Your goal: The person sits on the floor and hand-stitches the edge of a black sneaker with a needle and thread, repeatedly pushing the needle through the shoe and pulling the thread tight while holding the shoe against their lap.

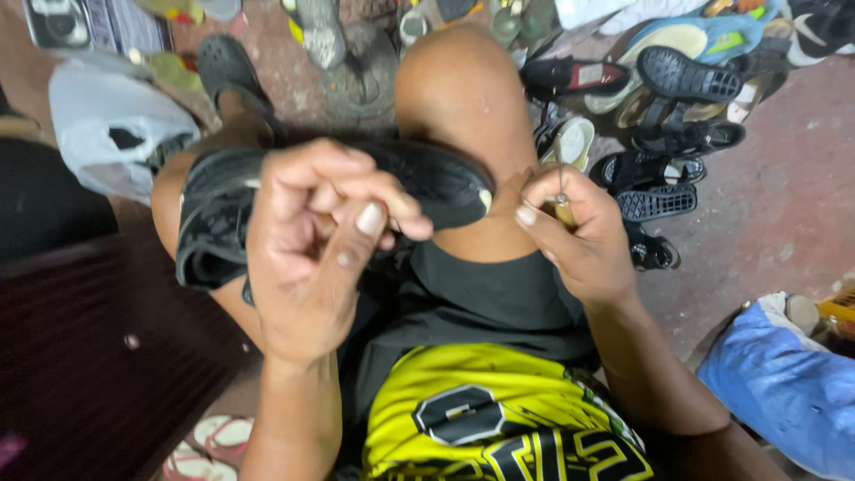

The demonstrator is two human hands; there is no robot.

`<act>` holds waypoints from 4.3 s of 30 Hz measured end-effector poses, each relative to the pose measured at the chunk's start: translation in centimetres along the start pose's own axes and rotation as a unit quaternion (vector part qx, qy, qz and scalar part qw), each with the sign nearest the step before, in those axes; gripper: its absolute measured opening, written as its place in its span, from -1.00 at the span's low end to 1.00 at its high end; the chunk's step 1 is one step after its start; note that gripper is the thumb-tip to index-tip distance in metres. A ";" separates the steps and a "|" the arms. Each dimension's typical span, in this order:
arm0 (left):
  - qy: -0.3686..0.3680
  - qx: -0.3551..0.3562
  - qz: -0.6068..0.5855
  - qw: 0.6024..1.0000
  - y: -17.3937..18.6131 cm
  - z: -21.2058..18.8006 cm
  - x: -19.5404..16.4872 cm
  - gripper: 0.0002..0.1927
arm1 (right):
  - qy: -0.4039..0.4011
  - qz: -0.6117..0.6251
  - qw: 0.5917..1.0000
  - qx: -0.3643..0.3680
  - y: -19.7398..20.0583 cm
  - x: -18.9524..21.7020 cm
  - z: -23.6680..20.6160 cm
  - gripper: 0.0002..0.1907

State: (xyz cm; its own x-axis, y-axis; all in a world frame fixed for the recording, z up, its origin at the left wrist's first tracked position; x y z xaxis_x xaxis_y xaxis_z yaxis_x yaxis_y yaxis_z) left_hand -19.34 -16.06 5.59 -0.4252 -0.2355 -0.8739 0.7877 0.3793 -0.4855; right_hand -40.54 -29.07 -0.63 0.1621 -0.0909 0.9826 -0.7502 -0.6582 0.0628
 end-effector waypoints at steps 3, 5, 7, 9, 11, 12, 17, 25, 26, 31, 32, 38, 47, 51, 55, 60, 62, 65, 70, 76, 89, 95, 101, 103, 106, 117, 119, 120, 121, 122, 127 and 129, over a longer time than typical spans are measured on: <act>0.042 0.032 0.055 0.997 -1.5 1.0 -0.2 -0.73 | -0.057 0.173 0.983 0.036 1.4 0.5 0.0 -0.93; 0.106 0.038 0.145 0.983 -2.8 1.6 0.3 -0.63 | -0.060 0.266 0.959 0.076 2.2 1.7 -0.3 -0.93; -0.041 0.088 0.316 0.944 -4.7 2.3 -1.0 -0.61 | -0.084 0.285 0.948 0.112 2.6 2.8 -0.4 -0.92; -0.092 0.117 0.419 0.895 -6.1 2.6 -1.2 -0.52 | -0.107 0.258 0.951 0.129 2.3 3.8 -0.3 -0.91; -0.051 0.130 0.464 0.875 -6.5 3.0 -0.6 -0.38 | -0.126 0.183 0.967 0.125 1.8 4.6 0.1 -0.91; -0.027 0.131 0.468 0.873 -6.6 3.0 -0.3 -0.33 | -0.093 0.118 0.980 0.127 1.3 5.3 0.5 -0.91; -0.063 0.108 0.473 0.872 -7.4 3.0 -0.5 -0.12 | 0.012 -0.251 0.965 0.079 -0.8 8.2 1.8 -0.70; 0.010 0.094 0.444 0.891 -7.7 2.5 0.4 0.07 | 0.151 -0.359 0.913 0.122 -1.6 12.2 2.3 -0.93; 0.007 0.091 0.442 0.892 -7.5 2.4 0.5 0.07 | 0.137 -0.372 0.910 0.121 -1.6 11.9 2.4 -0.94; 0.053 0.116 0.464 0.876 -6.2 1.5 2.0 0.18 | 0.240 -0.500 0.830 0.064 1.2 11.0 2.7 -0.97; 0.057 0.121 0.460 0.878 -6.1 1.4 2.2 0.17 | 0.238 -0.530 0.812 0.050 2.7 10.5 3.1 -0.98; 0.015 0.114 0.457 0.882 -6.1 1.2 2.7 0.20 | 0.223 -0.623 0.747 -0.061 14.0 7.5 5.4 -0.93; 0.039 0.092 0.460 0.882 -7.3 2.3 4.9 0.17 | 0.102 -0.355 0.926 0.079 7.8 2.1 -0.4 -0.85; 0.148 0.089 0.441 0.881 -6.8 2.0 6.6 0.13 | 0.112 -0.438 0.889 0.077 5.5 2.1 -2.9 -0.67; 0.061 0.099 0.454 0.884 -7.0 1.8 6.7 0.12 | 0.096 -0.488 0.862 0.100 3.8 2.1 -2.6 -0.63; 0.101 0.095 0.422 0.896 -8.1 2.2 3.6 -0.14 | 0.115 -0.334 0.929 0.109 2.1 2.3 -2.7 -0.61; -0.024 0.057 0.491 0.869 -8.1 1.8 -0.8 -0.42 | 0.002 -0.167 0.981 0.099 3.1 1.2 -2.3 -0.52; 0.032 -0.076 0.639 0.765 -3.9 -0.4 -5.5 -0.78 | -0.089 0.060 0.992 0.064 4.7 0.6 -2.0 -0.49; 0.117 -0.080 0.717 0.683 3.4 -3.9 -4.2 -0.93 | -0.075 -0.066 0.990 0.097 3.5 1.2 -1.7 -0.38; 0.239 0.098 0.653 0.712 5.3 -2.5 2.8 -0.83 | -0.011 -0.370 0.928 0.043 0.2 2.2 -1.7 -0.33; 0.275 0.038 0.405 0.871 7.5 -6.3 6.5 -0.58 | 0.065 -0.301 0.951 -0.010 2.2 2.3 -1.8 -0.38; 0.200 -0.143 -0.055 0.968 8.6 -5.7 8.9 -0.48 | 0.058 -0.175 0.983 0.006 2.7 2.7 0.8 -0.55; 0.168 -0.046 0.208 0.962 8.3 -5.9 9.1 -0.63 | 0.049 -0.091 0.992 0.072 2.9 6.3 2.3 -0.22; 0.181 -0.055 0.161 0.969 8.1 -6.2 8.3 -0.63 | 0.055 -0.162 0.982 0.076 2.9 6.8 1.9 -0.19; 0.120 -0.062 0.196 0.971 7.8 -6.2 6.7 -0.51 | 0.062 -0.221 0.970 0.073 3.2 6.6 1.1 -0.21; 0.156 -0.097 0.172 0.968 8.2 -7.9 9.1 -0.66 | 0.136 -0.295 0.944 0.050 5.4 7.9 -0.5 -0.89; 0.142 -0.112 0.147 0.972 8.4 -8.1 8.8 -0.63 | 0.175 -0.350 0.918 0.060 5.1 8.9 -0.2 -0.87; 0.132 -0.116 0.134 0.975 8.5 -8.1 8.5 -0.60 | 0.189 -0.376 0.905 0.064 4.8 9.3 -0.3 -0.86; 0.125 -0.120 0.122 0.977 8.5 -8.1 8.1 -0.57 | 0.188 -0.392 0.898 0.065 4.4 9.6 -0.4 -0.85; 0.110 -0.103 0.137 0.979 8.4 -8.0 7.7 -0.57 | 0.189 -0.409 0.891 0.064 4.0 9.9 -0.3 -0.83; 0.099 -0.088 0.164 0.977 8.1 -7.1 6.8 -0.63 | 0.240 -0.472 0.845 0.075 2.1 10.9 -0.1 -0.80; 0.117 -0.092 0.209 0.967 8.1 -6.8 6.8 -0.67 | 0.253 -0.484 0.835 0.063 1.7 11.0 -0.1 -0.81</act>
State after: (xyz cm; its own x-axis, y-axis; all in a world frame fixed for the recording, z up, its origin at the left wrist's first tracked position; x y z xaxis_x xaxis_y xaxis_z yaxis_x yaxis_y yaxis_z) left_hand -18.88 -8.45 -4.41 -0.1936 0.1723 -0.9658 0.8289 0.5553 -0.0671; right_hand -40.13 -31.13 10.29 0.3374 0.8365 0.4318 -0.3458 -0.3165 0.8833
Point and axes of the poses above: each hand's wrist, its own z-axis towards the middle knuckle, its own y-axis out of the back of the hand, x = y × z, the point moved 5 cm from there along z, towards the middle knuckle, and after that the axes turned 4 degrees about -z, right-handed, at the moved point
